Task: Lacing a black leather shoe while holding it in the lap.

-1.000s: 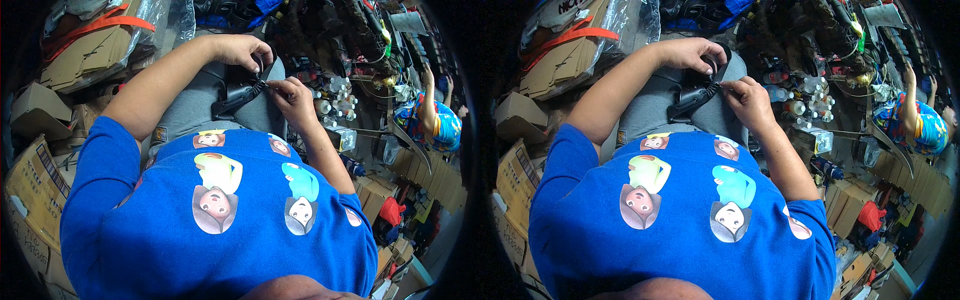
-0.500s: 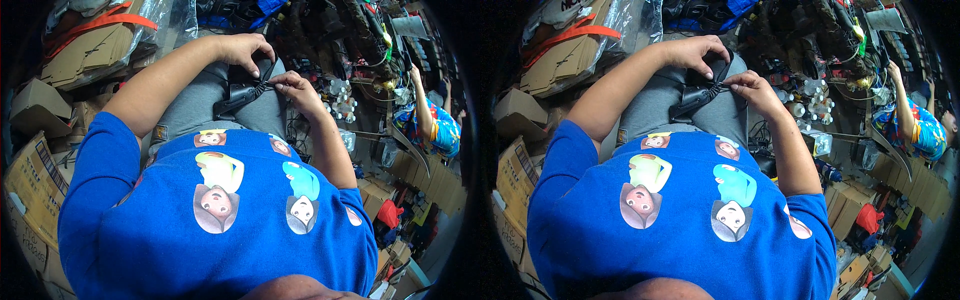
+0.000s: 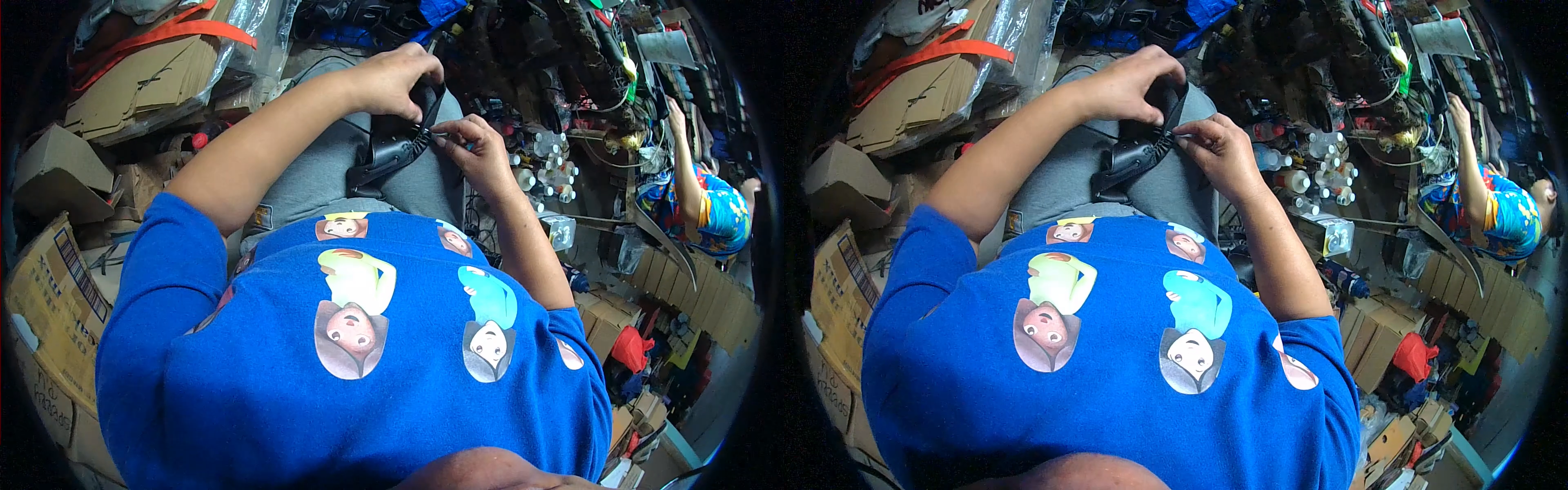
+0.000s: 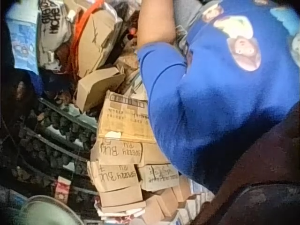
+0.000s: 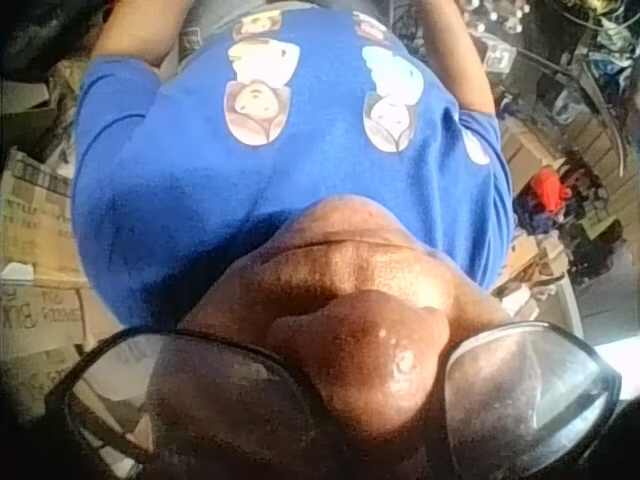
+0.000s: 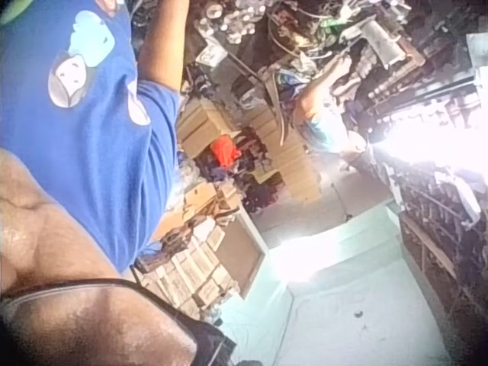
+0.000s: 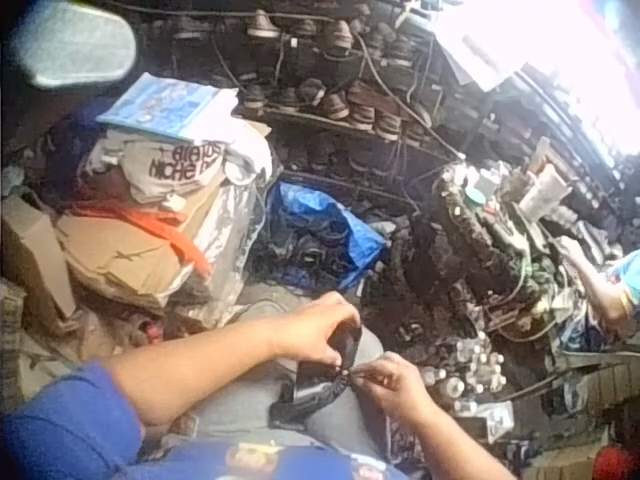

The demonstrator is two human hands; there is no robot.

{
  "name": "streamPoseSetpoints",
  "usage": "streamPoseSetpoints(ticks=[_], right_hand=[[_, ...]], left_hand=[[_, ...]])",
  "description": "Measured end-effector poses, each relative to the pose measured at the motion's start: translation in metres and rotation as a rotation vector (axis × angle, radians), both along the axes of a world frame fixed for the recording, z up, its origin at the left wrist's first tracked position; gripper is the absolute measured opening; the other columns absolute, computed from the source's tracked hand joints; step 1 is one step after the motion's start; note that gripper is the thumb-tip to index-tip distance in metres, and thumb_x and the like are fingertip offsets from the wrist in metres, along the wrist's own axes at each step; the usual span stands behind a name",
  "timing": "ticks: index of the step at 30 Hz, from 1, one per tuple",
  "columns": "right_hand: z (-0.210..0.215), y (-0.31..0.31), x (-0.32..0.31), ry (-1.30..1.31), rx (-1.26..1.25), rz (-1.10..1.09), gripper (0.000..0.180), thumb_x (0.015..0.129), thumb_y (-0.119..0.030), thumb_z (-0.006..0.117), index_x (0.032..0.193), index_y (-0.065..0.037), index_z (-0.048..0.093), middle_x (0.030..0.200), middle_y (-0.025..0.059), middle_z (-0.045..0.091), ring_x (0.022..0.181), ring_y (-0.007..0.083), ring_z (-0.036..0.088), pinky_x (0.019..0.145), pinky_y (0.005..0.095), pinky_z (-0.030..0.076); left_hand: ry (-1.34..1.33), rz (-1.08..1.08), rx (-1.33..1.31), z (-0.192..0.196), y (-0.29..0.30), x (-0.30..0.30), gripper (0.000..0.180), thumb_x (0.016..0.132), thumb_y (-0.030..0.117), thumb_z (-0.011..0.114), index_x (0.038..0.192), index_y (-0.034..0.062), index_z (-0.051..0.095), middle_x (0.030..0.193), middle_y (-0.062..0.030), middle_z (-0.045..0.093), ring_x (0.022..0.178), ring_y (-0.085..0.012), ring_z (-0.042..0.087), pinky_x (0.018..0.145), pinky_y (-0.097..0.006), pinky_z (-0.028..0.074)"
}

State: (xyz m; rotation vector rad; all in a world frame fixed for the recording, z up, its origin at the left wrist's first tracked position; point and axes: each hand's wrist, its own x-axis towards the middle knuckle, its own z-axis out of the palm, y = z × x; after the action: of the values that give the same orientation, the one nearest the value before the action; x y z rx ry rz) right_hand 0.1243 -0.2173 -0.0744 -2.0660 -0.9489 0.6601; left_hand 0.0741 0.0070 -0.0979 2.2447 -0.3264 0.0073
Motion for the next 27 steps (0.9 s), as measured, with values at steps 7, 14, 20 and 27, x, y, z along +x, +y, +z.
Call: streamPoseSetpoints(ticks=[7, 14, 20, 27], right_hand=[[0.002, -0.008, -0.010, -0.371, -0.078, 0.100, 0.029, 0.075, -0.008, 0.068, 0.102, -0.018, 0.071, 0.082, 0.0055, 0.056, 0.079, 0.0209, 0.057, 0.077, 0.0351, 0.043], [0.005, -0.010, -0.023, -0.441, -0.142, 0.107, 0.035, 0.077, -0.008, 0.064, 0.109, -0.020, 0.069, 0.082, 0.0046, 0.055, 0.085, 0.0207, 0.056, 0.086, 0.0371, 0.037], [0.001, -0.009, 0.001, 0.095, -0.057, 0.021, 0.039, 0.077, 0.003, 0.056, 0.108, -0.018, 0.070, 0.084, 0.0045, 0.053, 0.085, 0.0166, 0.056, 0.080, 0.0283, 0.044], [-0.006, -0.005, 0.022, 0.081, -0.085, 0.123, 0.044, 0.074, 0.008, 0.052, 0.104, -0.019, 0.072, 0.088, 0.0036, 0.050, 0.082, 0.0149, 0.053, 0.078, 0.0253, 0.045]], left_hand=[[-0.017, 0.261, -0.020, 0.014, 0.000, -0.054, 0.038, 0.075, -0.011, 0.052, 0.101, 0.0109, 0.067, 0.097, -0.0119, 0.056, 0.095, -0.0241, 0.057, 0.077, -0.034, 0.047], [-0.216, 0.300, 0.318, 0.000, -0.013, -0.077, 0.012, 0.074, 0.009, 0.068, 0.086, 0.0115, 0.070, 0.077, -0.0046, 0.056, 0.083, -0.0238, 0.055, 0.072, -0.036, 0.043], [-0.237, 0.268, 0.046, -0.006, -0.010, -0.061, 0.013, 0.075, 0.010, 0.067, 0.086, 0.0150, 0.072, 0.076, -0.0046, 0.053, 0.079, -0.0233, 0.053, 0.073, -0.036, 0.042], [-0.075, 0.243, 0.088, -0.009, -0.009, -0.058, 0.017, 0.077, 0.013, 0.065, 0.090, 0.0207, 0.073, 0.081, -0.0039, 0.054, 0.089, -0.0228, 0.054, 0.083, -0.039, 0.040]])
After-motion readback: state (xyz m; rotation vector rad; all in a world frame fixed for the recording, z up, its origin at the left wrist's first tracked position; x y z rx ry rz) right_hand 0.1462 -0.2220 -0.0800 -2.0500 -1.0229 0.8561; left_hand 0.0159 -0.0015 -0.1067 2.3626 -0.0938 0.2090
